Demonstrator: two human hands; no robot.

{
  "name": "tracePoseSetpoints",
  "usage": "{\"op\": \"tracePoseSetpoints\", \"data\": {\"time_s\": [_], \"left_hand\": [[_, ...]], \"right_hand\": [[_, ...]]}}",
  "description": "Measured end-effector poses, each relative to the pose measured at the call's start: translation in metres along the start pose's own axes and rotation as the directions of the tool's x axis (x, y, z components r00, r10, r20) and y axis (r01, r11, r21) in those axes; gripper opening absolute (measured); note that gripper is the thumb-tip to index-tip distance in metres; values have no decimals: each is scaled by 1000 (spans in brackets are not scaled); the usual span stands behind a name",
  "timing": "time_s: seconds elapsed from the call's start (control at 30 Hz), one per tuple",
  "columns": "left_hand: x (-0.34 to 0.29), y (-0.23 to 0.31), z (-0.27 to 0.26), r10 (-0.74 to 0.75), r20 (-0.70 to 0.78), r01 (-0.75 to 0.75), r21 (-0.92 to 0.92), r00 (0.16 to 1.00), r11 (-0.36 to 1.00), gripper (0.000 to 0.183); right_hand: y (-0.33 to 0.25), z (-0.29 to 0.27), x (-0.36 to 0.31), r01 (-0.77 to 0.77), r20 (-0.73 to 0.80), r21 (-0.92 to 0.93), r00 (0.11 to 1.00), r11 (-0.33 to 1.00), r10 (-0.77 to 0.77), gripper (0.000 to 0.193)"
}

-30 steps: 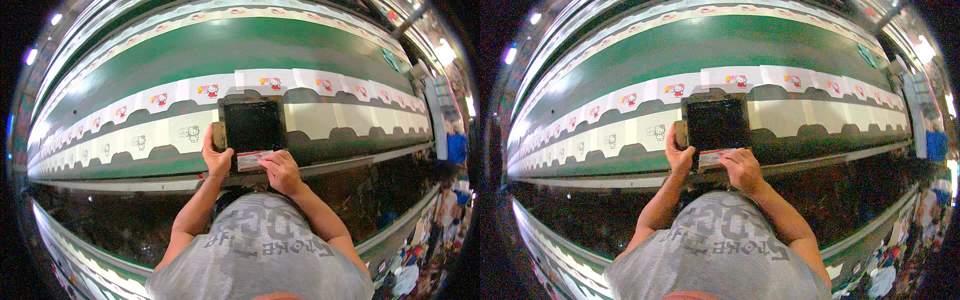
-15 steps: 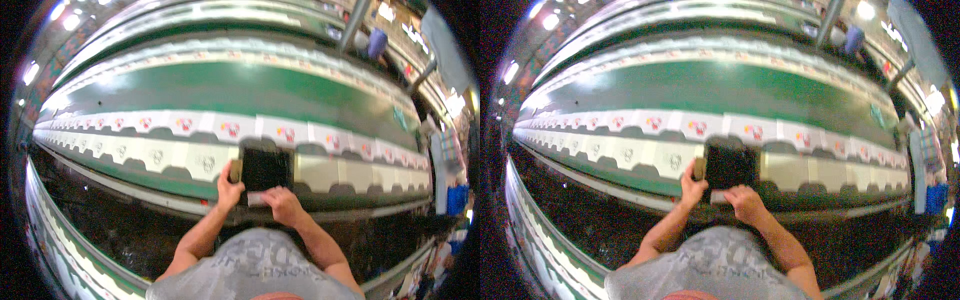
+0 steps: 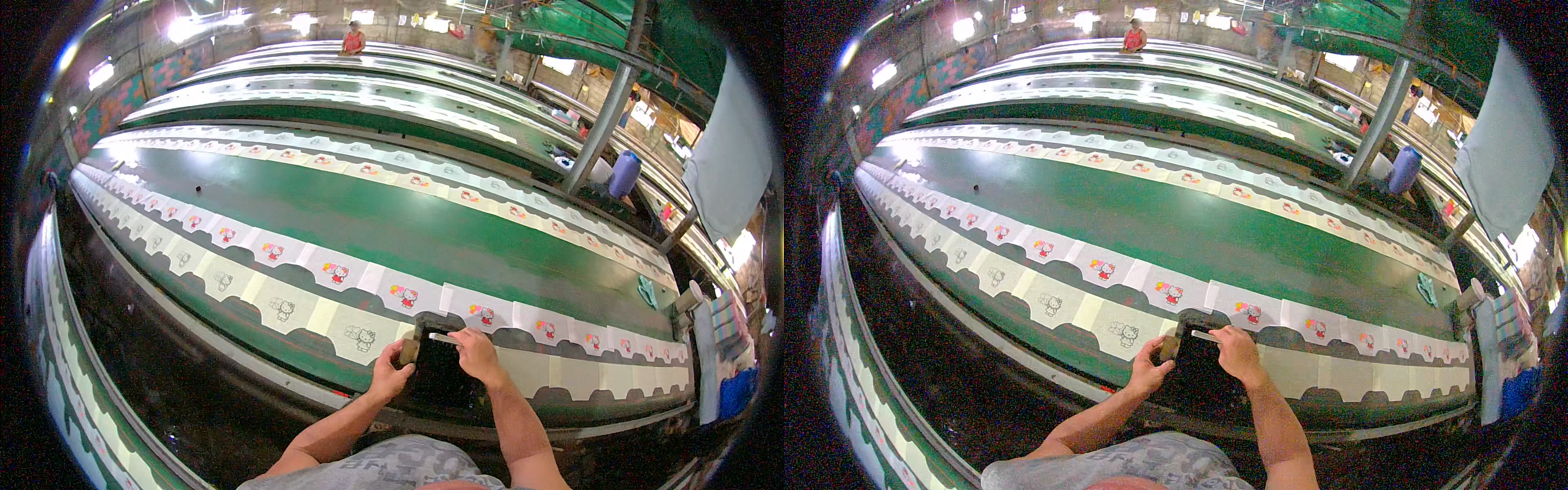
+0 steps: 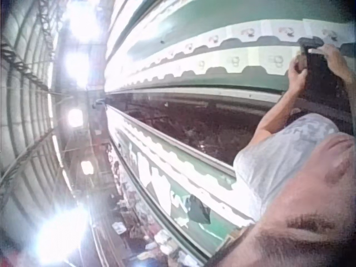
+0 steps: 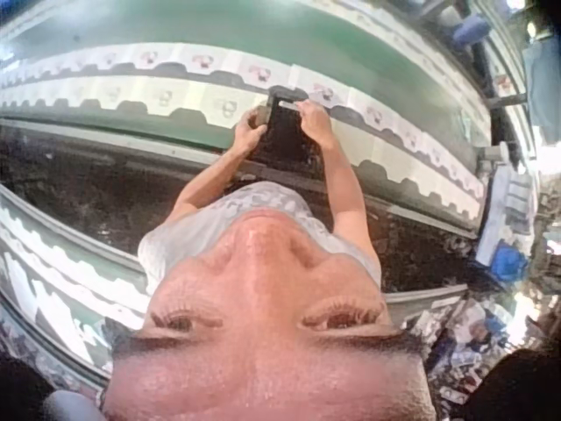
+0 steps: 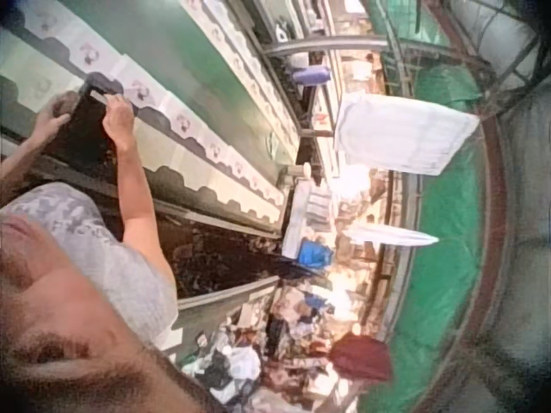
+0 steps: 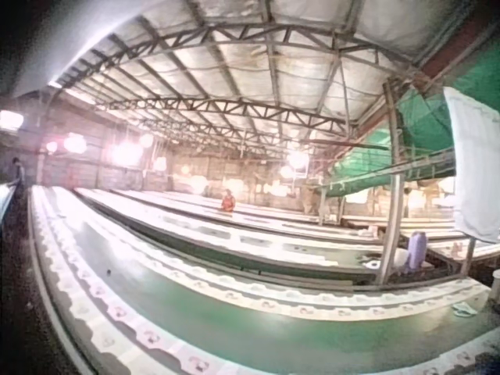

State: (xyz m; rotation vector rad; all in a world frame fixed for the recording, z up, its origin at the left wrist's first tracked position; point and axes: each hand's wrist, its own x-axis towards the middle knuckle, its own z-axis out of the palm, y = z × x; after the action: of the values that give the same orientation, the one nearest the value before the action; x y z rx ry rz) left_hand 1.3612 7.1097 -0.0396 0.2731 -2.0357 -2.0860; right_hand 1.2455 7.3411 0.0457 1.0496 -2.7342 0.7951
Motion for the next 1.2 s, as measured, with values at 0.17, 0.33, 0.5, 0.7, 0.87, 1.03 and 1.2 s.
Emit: {"op": "tracePoseSetpoints", "data": {"time_s": [0.17, 0.33, 0.5, 0.7, 0.87, 1.03, 1.2], "left_hand": [[2, -6, -5, -64, 23, 64, -6, 998, 998, 72], [3, -6, -8, 37, 27, -36, -10, 999, 999, 68], [3, -11, -4, 50, 46, -45, -99, 998, 994, 67], [-1, -16, 4, 79, -31, -77, 49, 996, 996, 65], [-11, -6, 9, 192, -29, -180, 227, 981, 957, 89], [-16, 8, 30, 140, -39, -140, -7, 989, 990, 96], [-33, 15, 87, 145, -42, -141, 94, 989, 986, 95]], "right_hand": [[-10, 0, -10, 17, 123, -65, 992, 998, -9, 43], [-30, 6, -43, 78, 126, -19, 989, 997, -75, 46], [-70, 3, -87, 23, 155, -48, 988, 999, -16, 48], [-90, 1, -104, 15, 144, -69, 990, 998, -5, 48], [-88, 6, -123, 0, -39, 17, 999, 1000, 0, 35], [-71, 4, -154, -65, -99, 21, 993, 998, 67, 37], [-43, -29, -192, -115, -154, 44, 981, 992, 120, 43]]}}
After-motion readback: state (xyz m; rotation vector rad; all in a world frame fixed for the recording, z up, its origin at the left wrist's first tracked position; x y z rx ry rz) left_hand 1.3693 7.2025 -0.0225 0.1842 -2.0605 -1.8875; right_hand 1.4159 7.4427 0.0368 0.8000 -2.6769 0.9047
